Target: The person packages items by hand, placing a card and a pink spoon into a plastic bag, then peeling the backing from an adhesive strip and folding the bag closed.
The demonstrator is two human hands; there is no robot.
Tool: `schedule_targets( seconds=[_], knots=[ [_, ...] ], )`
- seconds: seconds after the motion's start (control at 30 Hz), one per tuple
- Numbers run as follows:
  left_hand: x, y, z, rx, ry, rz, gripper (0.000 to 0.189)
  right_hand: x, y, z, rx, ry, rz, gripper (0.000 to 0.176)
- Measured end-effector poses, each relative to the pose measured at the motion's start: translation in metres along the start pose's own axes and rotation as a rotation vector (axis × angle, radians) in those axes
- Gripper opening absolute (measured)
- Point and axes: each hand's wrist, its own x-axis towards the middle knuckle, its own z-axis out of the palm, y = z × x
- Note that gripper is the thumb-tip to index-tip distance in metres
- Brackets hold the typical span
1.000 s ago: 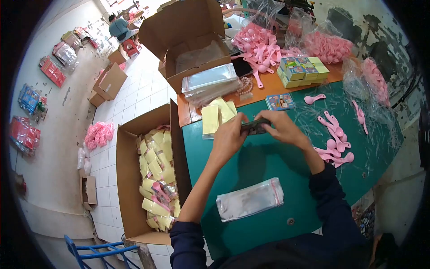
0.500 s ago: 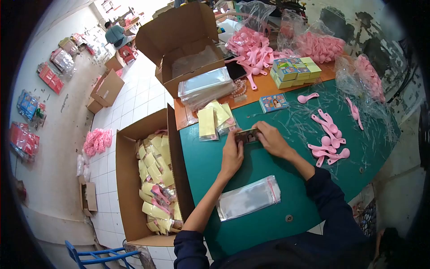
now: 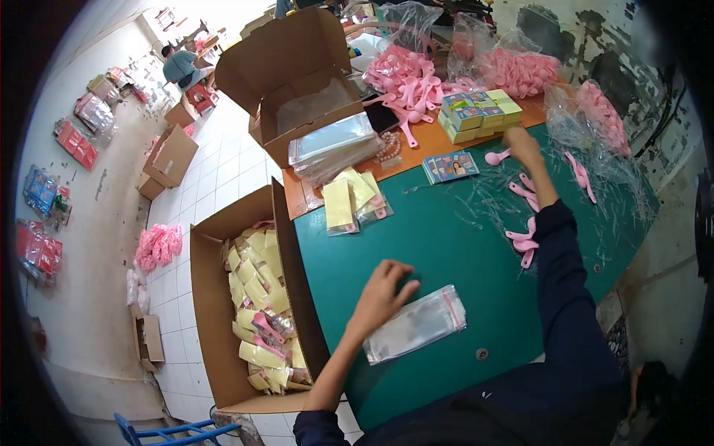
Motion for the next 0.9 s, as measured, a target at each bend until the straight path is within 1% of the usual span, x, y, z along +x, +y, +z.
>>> schedule_targets(
  seconds=[0.03, 0.1, 0.13, 0.2, 0.23, 0.33, 0.37, 0.43, 0.5, 0.53, 0.6, 0.63, 0.73, 0.83, 0.9],
  knots=[
    [-0.012, 0.006, 0.006, 0.067, 0.005, 0.023, 0.031, -0.016, 0.005, -0.01, 0.004, -0.024, 0.148, 0.015],
    [-0.022, 0.015, 0.016, 0.184, 0.037, 0.075, 0.035, -0.037, 0.023, 0.003, 0.021, 0.112, 0.083, 0.014],
    [-0.023, 0.016, 0.018, 0.191, 0.033, 0.069, 0.035, -0.046, 0.026, 0.006, 0.029, 0.177, 0.048, 0.013],
    [-0.022, 0.015, 0.022, 0.201, 0.024, 0.055, 0.034, -0.06, 0.029, 0.006, -0.013, 0.176, -0.006, 0.012],
    [-0.021, 0.008, 0.028, 0.073, 0.04, 0.076, 0.03, -0.065, 0.03, 0.001, -0.035, 0.175, -0.034, 0.011],
    [-0.019, 0.006, 0.029, -0.012, -0.016, 0.055, 0.025, -0.075, 0.025, -0.008, -0.021, 0.125, -0.077, 0.007],
    [-0.018, 0.005, 0.029, -0.074, -0.024, 0.047, 0.023, -0.078, 0.024, -0.014, 0.009, 0.126, -0.058, 0.006],
    [-0.021, 0.007, 0.029, -0.025, 0.02, 0.051, 0.023, -0.085, 0.019, -0.036, 0.069, 0.127, -0.021, 0.009],
    [-0.022, 0.014, 0.027, 0.023, 0.088, 0.061, 0.023, -0.079, 0.037, -0.047, 0.263, 0.244, -0.107, 0.01],
    [-0.023, 0.014, 0.028, 0.05, 0.087, 0.079, 0.022, -0.079, 0.041, -0.055, 0.36, 0.301, -0.146, 0.011],
    [-0.024, 0.012, 0.031, 0.104, 0.085, 0.121, 0.022, -0.086, 0.044, -0.079, 0.36, 0.285, -0.145, 0.014],
    [-0.023, 0.012, 0.03, 0.054, 0.069, 0.099, 0.021, -0.09, 0.043, -0.091, 0.36, 0.279, -0.143, 0.015],
    [-0.019, 0.012, 0.027, -0.052, 0.042, 0.053, 0.02, -0.1, 0.042, -0.107, 0.425, 0.311, -0.101, 0.017],
    [-0.021, 0.015, 0.025, -0.062, 0.06, 0.057, 0.019, -0.108, 0.047, -0.113, 0.284, 0.385, -0.053, 0.018],
    [-0.021, 0.017, 0.023, -0.052, 0.078, 0.08, 0.018, -0.114, 0.043, -0.118, 0.333, 0.316, 0.063, 0.018]
  ],
)
